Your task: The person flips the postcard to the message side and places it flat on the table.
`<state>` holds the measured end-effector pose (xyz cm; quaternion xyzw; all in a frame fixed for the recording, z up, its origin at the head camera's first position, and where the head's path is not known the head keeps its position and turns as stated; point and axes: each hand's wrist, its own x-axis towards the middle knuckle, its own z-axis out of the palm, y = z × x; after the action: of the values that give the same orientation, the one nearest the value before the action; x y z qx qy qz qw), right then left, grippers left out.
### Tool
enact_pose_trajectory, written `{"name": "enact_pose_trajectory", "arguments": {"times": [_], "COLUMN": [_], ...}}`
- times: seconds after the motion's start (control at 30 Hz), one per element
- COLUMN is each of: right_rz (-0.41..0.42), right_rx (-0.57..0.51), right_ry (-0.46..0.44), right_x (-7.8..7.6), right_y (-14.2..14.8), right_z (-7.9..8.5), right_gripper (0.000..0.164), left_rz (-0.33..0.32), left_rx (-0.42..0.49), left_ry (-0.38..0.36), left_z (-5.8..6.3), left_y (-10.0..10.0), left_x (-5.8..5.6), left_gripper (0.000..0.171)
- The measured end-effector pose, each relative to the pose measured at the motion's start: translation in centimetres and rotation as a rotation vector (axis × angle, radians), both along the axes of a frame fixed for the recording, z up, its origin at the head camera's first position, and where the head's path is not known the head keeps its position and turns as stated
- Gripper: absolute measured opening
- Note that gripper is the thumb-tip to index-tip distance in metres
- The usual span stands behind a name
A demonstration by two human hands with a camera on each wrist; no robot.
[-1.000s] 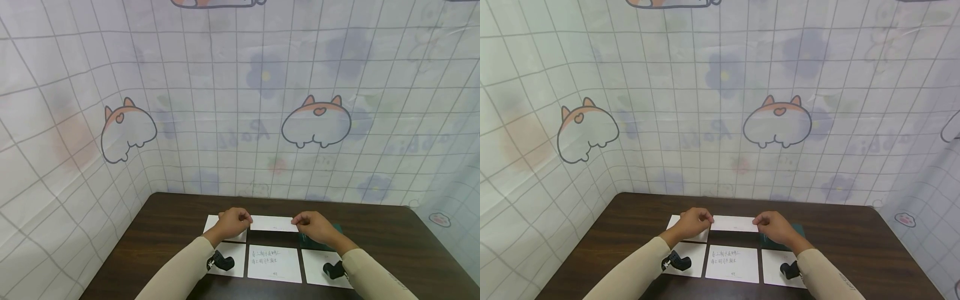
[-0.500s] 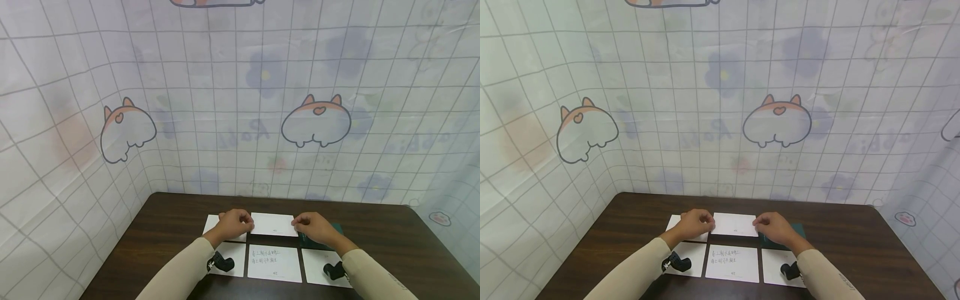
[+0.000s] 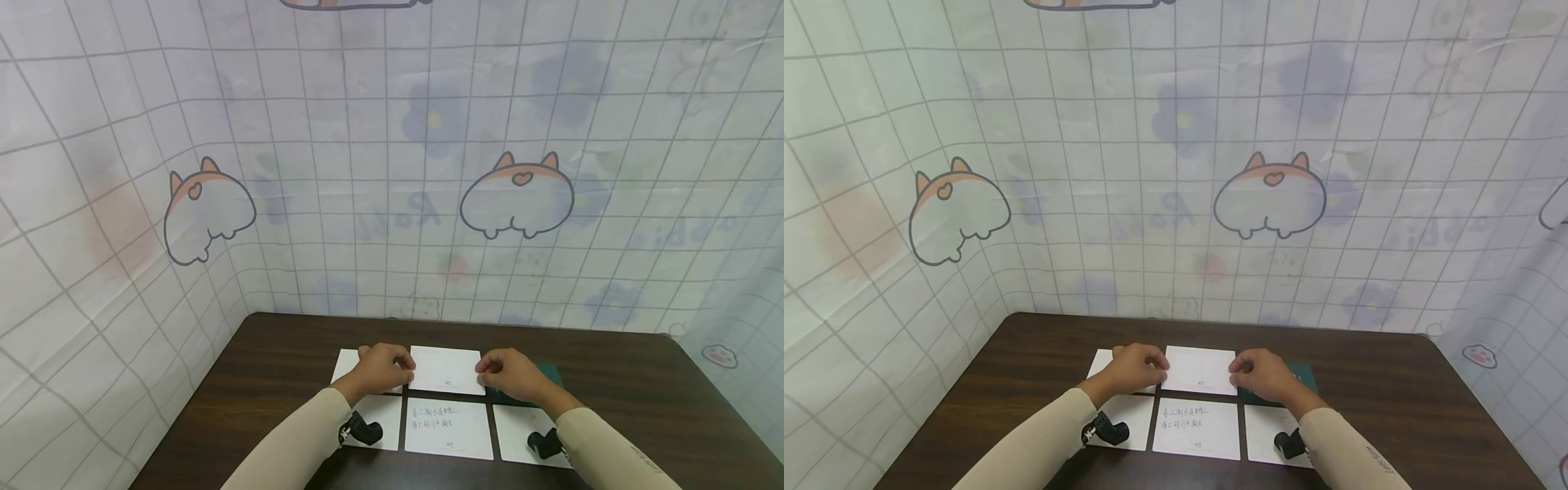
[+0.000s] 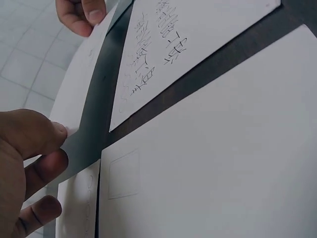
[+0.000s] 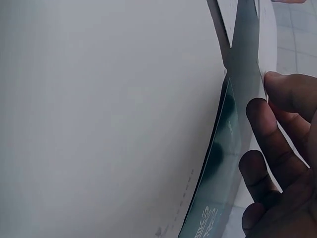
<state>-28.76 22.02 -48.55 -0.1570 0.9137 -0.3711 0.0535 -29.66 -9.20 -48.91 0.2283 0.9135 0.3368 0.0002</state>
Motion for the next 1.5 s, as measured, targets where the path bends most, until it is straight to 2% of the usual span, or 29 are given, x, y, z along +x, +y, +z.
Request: {"name": "enact_pose_trajectory", "arguments": {"times": [0.23,0.43,0.63,0.93,1.3,1.5], "right_rz": [-0.018,-0.05,-0.069,-0.049,-0.004,-0.008], "right_rx": [0.035,0.082,0.12,0.17,0.197,0.184], "right_ry": [0.01,0.006,0.005,0.061,0.127,0.118], "right_x": [0.07,0.21,0.33,0.03,-0.03,0.16], "right_y": [-0.23,-0.69,-0.96,-0.99,-0.85,-0.61], "right_z": [-0.14,-0.21,-0.23,-0.4,-0.56,-0.33], "right_gripper": [0.009,0.011,0.013,0.015,0.014,0.014], "left_rz": [-0.005,0.003,-0.014,-0.009,-0.012,-0.026], "left_rx": [-0.04,-0.118,-0.158,-0.227,-0.258,-0.263], "left_ry": [0.045,0.092,0.097,0.121,0.13,0.142], "left_z": [0.08,-0.25,0.38,0.37,0.35,0.53], "left_y": [0.14,0.26,0.39,0.52,0.68,0.8], "left_x": [0.23,0.13,0.63,0.53,0.42,0.42], "left_gripper": [0.005,0.008,0.007,0.007,0.007,0.005]}}
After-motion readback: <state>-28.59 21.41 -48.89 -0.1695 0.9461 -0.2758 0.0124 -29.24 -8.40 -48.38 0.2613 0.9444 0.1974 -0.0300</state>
